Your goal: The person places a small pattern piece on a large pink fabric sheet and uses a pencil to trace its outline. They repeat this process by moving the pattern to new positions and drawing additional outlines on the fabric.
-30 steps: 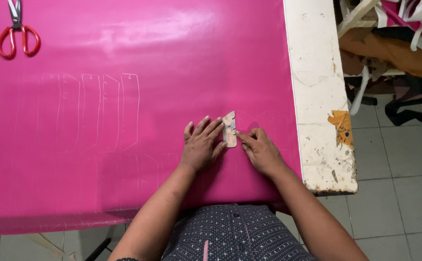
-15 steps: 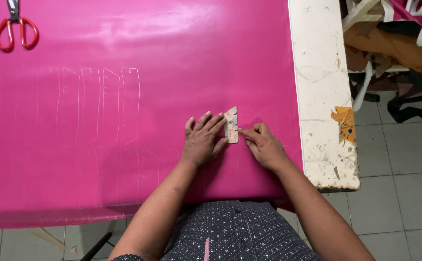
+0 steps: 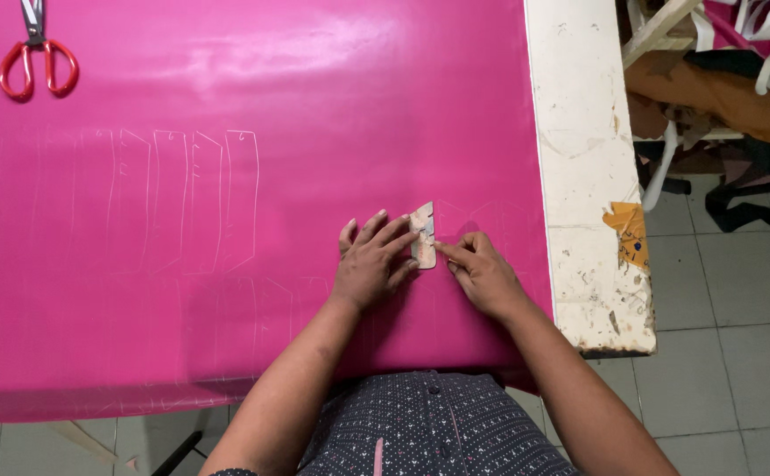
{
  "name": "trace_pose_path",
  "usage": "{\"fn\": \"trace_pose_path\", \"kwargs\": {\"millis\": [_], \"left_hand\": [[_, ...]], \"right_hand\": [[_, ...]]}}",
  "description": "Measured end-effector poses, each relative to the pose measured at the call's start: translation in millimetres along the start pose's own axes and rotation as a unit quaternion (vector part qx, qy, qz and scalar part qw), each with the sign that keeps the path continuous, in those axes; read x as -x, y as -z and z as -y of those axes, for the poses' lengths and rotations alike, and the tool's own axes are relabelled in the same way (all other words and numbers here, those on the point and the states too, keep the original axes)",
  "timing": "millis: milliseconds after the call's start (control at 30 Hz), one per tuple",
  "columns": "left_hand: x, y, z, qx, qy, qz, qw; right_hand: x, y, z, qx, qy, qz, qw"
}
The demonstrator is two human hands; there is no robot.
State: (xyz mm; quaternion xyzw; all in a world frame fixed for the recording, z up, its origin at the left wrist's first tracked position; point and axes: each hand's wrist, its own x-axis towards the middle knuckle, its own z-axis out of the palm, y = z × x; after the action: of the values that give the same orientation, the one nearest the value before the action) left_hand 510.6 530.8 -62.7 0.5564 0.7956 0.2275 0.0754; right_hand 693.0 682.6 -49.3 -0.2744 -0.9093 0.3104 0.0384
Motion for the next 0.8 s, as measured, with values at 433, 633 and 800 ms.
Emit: {"fn": "trace_pose_path", "kwargs": {"millis": [433,633,800], "left_hand": [[-5.8,2.8,-6.0,-0.025,0.009,0.048,0.998],[-8.6,-30.2,-31.0,-0.058,0.006,0.124,0.99],[-1.1,-77.5,-58.3,-0.124,0.045,-0.003,0.991]], "right_hand": [[-2.5,8.1,6.6,-0.006,0.011,0.018,1.0],[-32.3,45.0,27.8,-0.064,-0.018,-0.075,0.995],[-53.9,51.5,58.3,-0.047,0.06,-0.069,0.995]]}}
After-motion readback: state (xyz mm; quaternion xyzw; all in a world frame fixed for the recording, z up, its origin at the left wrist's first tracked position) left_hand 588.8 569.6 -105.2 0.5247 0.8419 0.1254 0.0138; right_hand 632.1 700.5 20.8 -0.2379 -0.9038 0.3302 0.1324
